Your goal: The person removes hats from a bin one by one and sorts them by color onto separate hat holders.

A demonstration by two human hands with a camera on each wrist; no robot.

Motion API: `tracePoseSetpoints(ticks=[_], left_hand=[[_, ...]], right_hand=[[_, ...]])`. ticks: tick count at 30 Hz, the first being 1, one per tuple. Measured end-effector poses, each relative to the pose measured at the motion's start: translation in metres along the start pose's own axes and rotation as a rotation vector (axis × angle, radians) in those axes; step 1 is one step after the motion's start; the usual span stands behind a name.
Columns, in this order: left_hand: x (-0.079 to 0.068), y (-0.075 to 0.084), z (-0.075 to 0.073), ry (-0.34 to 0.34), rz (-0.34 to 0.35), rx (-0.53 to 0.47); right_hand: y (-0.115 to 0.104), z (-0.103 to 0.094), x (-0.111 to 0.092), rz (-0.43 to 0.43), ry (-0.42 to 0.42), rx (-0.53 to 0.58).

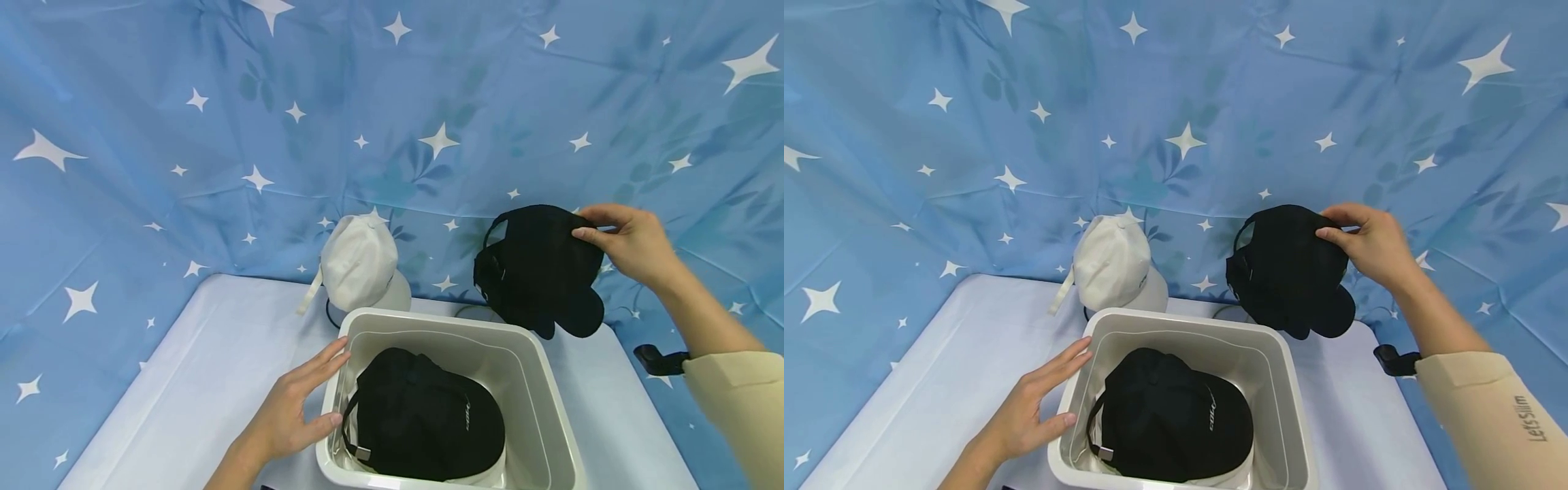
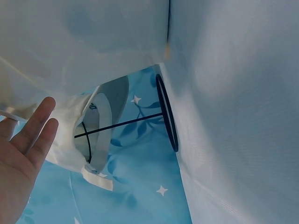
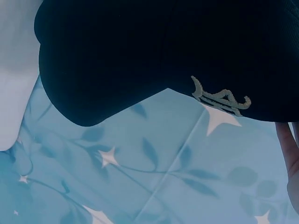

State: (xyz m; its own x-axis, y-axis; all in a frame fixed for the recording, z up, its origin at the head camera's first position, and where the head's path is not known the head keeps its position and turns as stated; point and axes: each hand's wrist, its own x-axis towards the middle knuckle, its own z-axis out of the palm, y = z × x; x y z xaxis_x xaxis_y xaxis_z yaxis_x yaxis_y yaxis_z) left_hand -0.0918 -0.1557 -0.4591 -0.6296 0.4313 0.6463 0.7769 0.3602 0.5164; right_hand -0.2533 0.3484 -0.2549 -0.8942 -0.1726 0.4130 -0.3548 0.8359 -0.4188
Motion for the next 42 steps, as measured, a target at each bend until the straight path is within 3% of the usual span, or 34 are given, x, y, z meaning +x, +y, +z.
tracePoseSetpoints(ticks=[24, 42], left_hand=[[-0.001, -0.001, 0.001, 0.01, -0.003, -0.027], [0.0, -0.002, 0.002, 0.015, 0.016, -0.031]], right_hand=[[0.01, 0.029, 0.0, 0.061, -0.078, 0.032], [0.019, 0.05, -0.007, 0.02, -0.106, 0.037]])
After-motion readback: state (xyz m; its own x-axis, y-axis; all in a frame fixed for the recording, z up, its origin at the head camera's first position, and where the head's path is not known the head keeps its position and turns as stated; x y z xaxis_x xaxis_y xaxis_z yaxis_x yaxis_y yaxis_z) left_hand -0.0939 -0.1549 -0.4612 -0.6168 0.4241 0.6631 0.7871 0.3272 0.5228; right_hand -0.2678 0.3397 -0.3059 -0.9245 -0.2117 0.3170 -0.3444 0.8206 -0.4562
